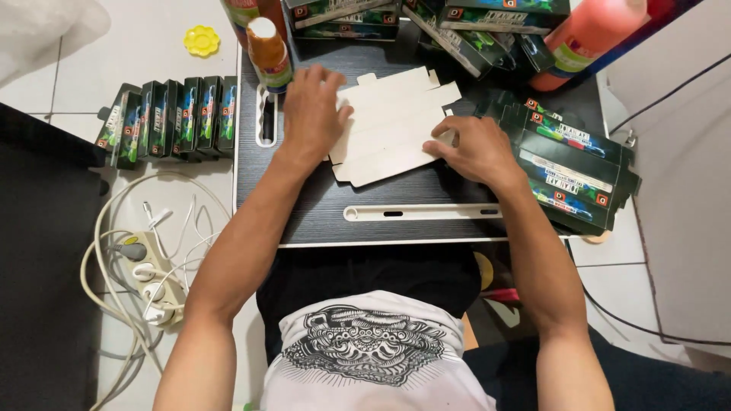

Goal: The person assembles small rectangular cardboard boxes from flat printed sheets. They fold the sheets along pre-scored lines, tuck flaps into slots, and form the box shape. Completed boxes are placed in a stack on the left side of the table.

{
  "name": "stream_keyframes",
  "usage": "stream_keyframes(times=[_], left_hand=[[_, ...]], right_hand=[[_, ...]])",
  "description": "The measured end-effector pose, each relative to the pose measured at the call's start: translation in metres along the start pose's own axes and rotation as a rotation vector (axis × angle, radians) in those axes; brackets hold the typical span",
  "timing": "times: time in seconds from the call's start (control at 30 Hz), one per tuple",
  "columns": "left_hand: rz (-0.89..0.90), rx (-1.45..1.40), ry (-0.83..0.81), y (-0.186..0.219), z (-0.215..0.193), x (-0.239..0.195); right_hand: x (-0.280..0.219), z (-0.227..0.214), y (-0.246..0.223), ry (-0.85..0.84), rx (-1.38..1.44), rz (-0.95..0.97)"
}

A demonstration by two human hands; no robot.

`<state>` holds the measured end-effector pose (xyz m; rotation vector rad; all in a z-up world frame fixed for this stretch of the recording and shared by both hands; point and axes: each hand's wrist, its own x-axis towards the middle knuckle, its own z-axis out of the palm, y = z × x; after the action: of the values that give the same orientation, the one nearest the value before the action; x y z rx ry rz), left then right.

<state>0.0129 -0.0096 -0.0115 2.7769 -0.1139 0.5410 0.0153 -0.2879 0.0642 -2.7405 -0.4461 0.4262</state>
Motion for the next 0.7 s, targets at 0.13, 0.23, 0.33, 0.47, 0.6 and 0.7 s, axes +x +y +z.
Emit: stream_keyframes(times=[0.13, 0.23, 0.33, 0.47, 0.6, 0.7], left_hand=[[0.134, -0.254, 0.068, 0.015, 0.002, -0.003], [0.241, -0.421, -0.127, 0.033, -0.005, -0.016], [0.283, -0.359, -0.246, 0.042, -0.012, -0.017], [0.246, -0.328, -0.295, 0.038, -0.006, -0.009], [0.235, -0.333, -0.317, 0.037, -0.002, -0.011], [0.250, -0.326, -0.317, 0.039, -0.006, -0.011]], right_hand=[[0.007, -0.003, -0.001, 0.009, -0.121, -0.001], [0.000, 0.001, 0.003, 0.113, -0.064, -0.181], [0.001, 0.004, 0.006, 0.176, -0.018, -0.372], [0.005, 0.013, 0.015, 0.091, 0.005, -0.466], [0.009, 0.023, 0.023, 0.090, 0.037, -0.506], [0.013, 0.032, 0.031, 0.148, 0.082, -0.561]])
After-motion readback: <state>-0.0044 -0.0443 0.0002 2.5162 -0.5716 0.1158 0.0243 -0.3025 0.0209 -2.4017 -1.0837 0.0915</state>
